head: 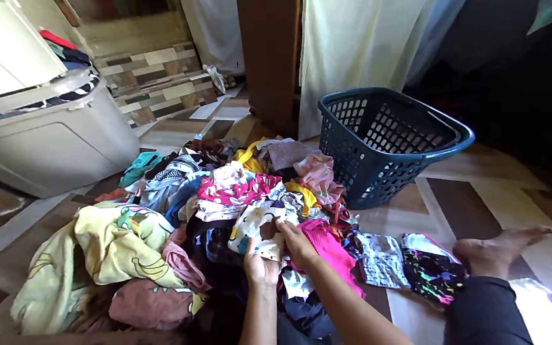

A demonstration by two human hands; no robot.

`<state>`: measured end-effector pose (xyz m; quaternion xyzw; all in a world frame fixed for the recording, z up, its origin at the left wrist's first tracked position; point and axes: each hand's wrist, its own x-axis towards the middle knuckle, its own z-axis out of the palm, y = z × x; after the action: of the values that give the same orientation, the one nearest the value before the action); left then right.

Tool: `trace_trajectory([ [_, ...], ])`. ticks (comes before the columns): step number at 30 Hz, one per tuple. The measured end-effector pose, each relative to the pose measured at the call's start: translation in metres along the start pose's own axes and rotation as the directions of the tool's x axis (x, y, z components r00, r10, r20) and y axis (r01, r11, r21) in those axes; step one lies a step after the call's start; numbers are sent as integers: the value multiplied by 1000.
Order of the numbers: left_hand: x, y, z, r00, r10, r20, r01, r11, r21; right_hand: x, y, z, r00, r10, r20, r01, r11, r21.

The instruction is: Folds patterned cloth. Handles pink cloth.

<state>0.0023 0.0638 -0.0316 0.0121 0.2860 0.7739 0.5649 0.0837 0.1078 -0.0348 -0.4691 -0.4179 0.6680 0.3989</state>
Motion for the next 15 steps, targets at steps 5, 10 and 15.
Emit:
trace_trajectory([
  [5,4,1,-8,999,14,-44,-14,1000,-7,0,-5,8,999,32,21,-30,996,-87],
  [10,-8,15,-16,986,-77,-150,92,991,98,4,-9,13,997,22,-76,-28,996,-82],
  [15,-25,44,-38,948,281,-148,-155,816,557,-8,-24,11,990,-121,-67,105,975,-197],
])
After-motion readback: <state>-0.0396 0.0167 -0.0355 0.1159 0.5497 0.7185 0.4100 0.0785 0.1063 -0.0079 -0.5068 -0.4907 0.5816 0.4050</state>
